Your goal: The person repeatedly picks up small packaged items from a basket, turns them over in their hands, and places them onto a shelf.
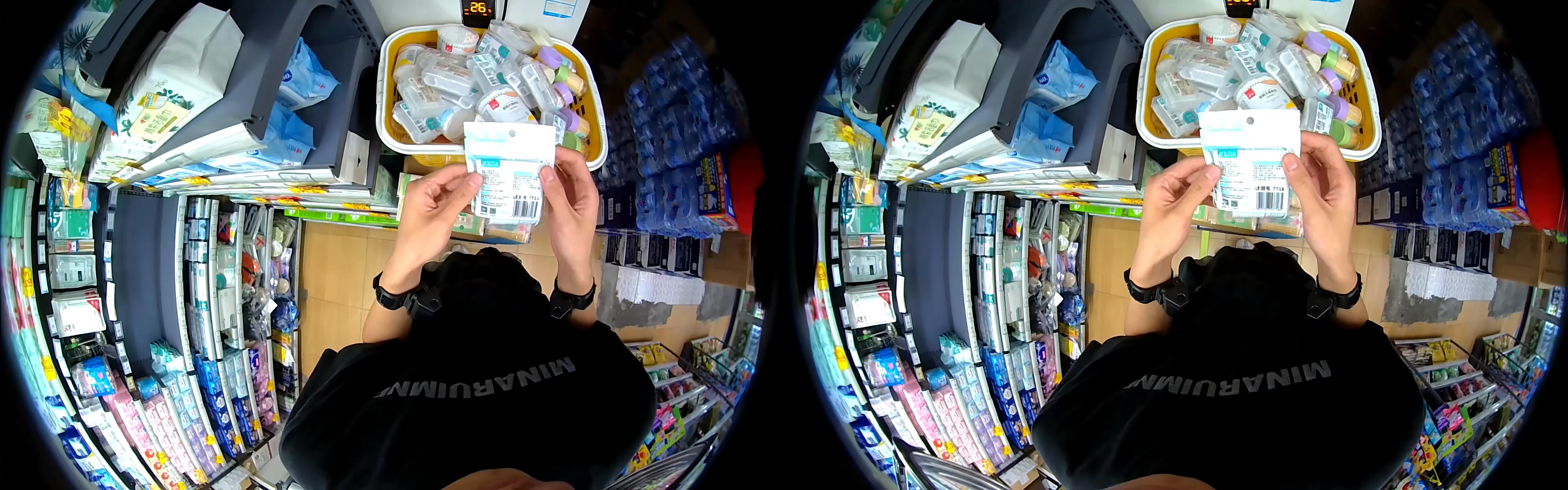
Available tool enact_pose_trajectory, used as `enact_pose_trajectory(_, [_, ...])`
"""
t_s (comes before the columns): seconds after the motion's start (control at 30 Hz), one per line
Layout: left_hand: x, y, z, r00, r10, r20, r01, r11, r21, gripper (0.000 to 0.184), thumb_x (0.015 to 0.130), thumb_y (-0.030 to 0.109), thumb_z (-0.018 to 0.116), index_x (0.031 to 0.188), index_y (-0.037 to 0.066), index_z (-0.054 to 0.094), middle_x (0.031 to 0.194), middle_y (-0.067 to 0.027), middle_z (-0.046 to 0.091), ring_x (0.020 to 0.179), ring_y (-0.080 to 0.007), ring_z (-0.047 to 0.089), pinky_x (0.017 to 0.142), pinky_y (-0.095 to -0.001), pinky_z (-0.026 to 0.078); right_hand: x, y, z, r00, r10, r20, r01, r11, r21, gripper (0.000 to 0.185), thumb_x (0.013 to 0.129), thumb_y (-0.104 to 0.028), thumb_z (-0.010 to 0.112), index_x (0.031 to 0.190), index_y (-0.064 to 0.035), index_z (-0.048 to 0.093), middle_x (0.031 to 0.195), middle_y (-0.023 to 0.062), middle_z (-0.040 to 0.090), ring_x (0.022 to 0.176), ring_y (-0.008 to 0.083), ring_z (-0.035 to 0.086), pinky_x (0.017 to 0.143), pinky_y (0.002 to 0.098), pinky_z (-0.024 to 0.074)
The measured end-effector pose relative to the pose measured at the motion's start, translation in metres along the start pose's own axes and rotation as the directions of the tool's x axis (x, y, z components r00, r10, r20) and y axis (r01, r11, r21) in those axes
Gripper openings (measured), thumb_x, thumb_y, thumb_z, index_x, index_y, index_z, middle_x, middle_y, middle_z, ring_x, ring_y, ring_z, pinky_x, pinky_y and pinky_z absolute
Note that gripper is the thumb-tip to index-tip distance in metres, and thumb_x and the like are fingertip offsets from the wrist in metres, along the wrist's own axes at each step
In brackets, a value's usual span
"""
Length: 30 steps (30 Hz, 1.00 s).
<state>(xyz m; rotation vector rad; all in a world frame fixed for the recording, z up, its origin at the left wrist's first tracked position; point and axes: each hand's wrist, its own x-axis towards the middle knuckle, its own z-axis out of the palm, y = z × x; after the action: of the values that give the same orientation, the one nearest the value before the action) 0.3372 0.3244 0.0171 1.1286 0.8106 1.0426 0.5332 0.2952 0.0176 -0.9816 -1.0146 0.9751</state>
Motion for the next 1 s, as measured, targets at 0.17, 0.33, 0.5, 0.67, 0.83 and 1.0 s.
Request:
enact_pose_trajectory(0.17, [-0.003,0.002,-0.001,1.0,0.012,-0.004,-0.012,1.0,-0.014,0.029,0.099,0.014,0.062,0.12,-0.006,0.062,0.099,-0.0059,0.07,0.087,-0.0058,0.061,0.076,-0.0213,0.049,0.0,-0.001,0.002,0.997,-0.037,0.073,0.034,0.999,0.035,0.031,0.094,-0.003,0.064,0.123,0.0017,0.054,0.109,0.0063,0.062,0.101,0.0102,0.055,0.089,0.0257,0.045])
enact_pose_trajectory(0.33, [-0.006,0.003,-0.001,1.0,0.028,-0.013,-0.028,1.0,-0.008,0.028,0.1,0.014,0.061,0.12,-0.006,0.062,0.101,-0.0068,0.07,0.089,-0.0067,0.061,0.079,-0.0222,0.049,-0.002,0.0,0.009,0.998,-0.015,0.054,0.013,0.999,0.039,0.048,0.087,0.005,0.068,0.131,0.0004,0.048,0.109,0.0059,0.061,0.102,0.0117,0.055,0.089,0.0277,0.0452])
enact_pose_trajectory(0.5, [-0.007,0.005,-0.003,0.999,0.05,-0.013,-0.05,0.998,-0.025,0.029,0.098,0.014,0.063,0.121,-0.004,0.061,0.102,-0.0069,0.07,0.091,-0.0087,0.063,0.078,-0.0238,0.051,-0.002,0.007,0.014,0.995,-0.097,0.009,0.097,0.99,-0.106,0.051,0.083,0.006,0.072,0.128,-0.0017,0.05,0.117,0.0061,0.056,0.101,0.013,0.054,0.085,0.0278,0.0452])
enact_pose_trajectory(0.67, [-0.007,0.005,0.001,0.998,0.058,0.033,-0.058,0.998,-0.017,0.03,0.097,0.013,0.065,0.122,-0.001,0.06,0.114,-0.0071,0.065,0.098,-0.0111,0.063,0.079,-0.0269,0.053,-0.002,0.008,0.013,0.958,-0.284,0.037,0.277,0.889,-0.365,0.044,0.081,0.004,0.074,0.12,-0.0023,0.055,0.121,0.0076,0.051,0.102,0.0148,0.053,0.083,0.0273,0.0457])
enact_pose_trajectory(0.83, [-0.003,0.001,0.001,0.997,0.041,0.071,-0.041,0.999,-0.001,0.032,0.096,0.013,0.065,0.125,0.0,0.058,0.121,-0.0071,0.061,0.103,-0.0123,0.061,0.084,-0.0281,0.055,-0.007,0.01,0.02,0.984,-0.079,0.16,0.106,0.98,-0.17,0.036,0.086,-0.002,0.071,0.119,-0.0008,0.057,0.117,0.0083,0.052,0.107,0.0165,0.054,0.084,0.0295,0.048])
enact_pose_trajectory(1.0, [-0.004,0.004,0.004,0.993,0.05,0.11,-0.055,0.998,0.036,0.033,0.097,0.012,0.063,0.127,0.0,0.057,0.127,-0.0092,0.061,0.105,-0.0151,0.063,0.09,-0.0314,0.054,-0.008,0.008,0.022,0.982,-0.059,0.18,0.084,0.988,-0.133,0.039,0.089,-0.003,0.069,0.124,0.0007,0.052,0.122,0.0102,0.054,0.111,0.0166,0.054,0.087,0.0298,0.0475])
